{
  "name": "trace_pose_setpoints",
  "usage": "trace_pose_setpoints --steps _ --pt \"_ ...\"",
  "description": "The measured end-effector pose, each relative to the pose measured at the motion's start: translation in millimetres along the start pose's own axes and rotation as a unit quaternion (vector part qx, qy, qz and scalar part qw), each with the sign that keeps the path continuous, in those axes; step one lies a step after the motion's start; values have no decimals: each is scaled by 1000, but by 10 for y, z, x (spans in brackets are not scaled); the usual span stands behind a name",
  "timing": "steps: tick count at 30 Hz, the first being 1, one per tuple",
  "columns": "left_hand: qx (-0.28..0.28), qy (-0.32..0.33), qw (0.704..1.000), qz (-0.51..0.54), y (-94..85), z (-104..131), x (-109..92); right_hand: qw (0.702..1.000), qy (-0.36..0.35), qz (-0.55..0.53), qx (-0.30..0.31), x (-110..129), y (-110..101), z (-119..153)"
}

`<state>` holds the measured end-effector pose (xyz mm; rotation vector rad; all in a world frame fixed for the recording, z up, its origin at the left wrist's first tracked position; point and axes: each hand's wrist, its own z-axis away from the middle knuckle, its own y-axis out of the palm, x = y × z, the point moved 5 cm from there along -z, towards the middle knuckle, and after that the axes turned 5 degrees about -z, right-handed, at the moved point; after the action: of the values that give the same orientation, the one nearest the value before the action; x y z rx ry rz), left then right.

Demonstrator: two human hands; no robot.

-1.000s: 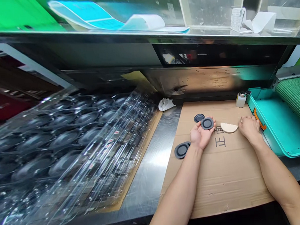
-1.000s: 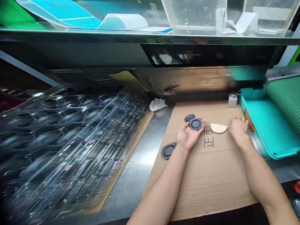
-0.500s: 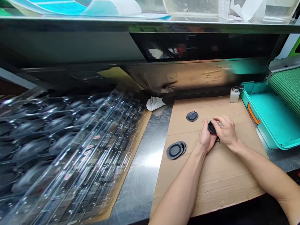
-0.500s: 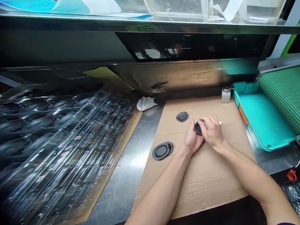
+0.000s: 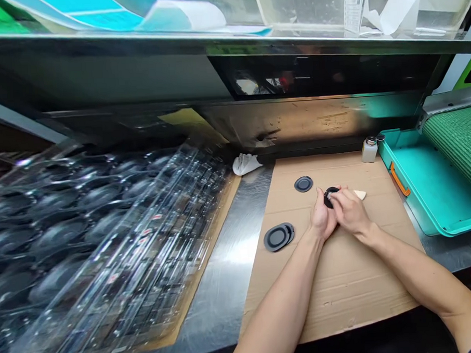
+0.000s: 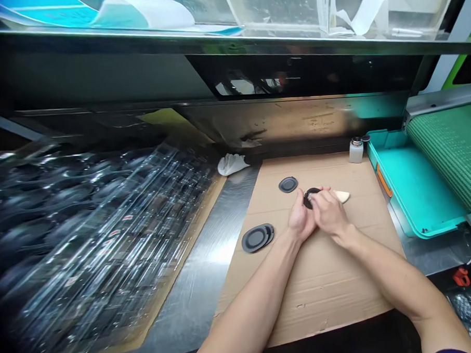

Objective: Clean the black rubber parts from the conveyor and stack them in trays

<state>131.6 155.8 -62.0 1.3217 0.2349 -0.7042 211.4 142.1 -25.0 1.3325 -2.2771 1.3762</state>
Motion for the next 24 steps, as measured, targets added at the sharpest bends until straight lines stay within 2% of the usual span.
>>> trace_pose_setpoints --steps 3,6,8,12,15,19,24 --pt "9 -26 1000 -2 43 44 63 999 -8 -23 34 47 39 15" --pt "27 -7 1000 -5 101 82 64 996 73 36 26 -100 -15 13" --pt "44 7 999 -13 139 93 54 993 106 36 28 -200 -94 -15" --pt "8 29 999 -43 85 75 -36 996 70 -48 -1 -218 -344 -127" --pt "-11 -8 993 -115 -6 66 -94 995 62 -82 -12 -188 -457 -169" --pt "16 -85 972 -217 -43 103 -65 993 70 -77 53 -183 -374 -138" --pt "-6 -74 952 -295 -40 133 5 990 -14 -13 137 -150 -253 -99"
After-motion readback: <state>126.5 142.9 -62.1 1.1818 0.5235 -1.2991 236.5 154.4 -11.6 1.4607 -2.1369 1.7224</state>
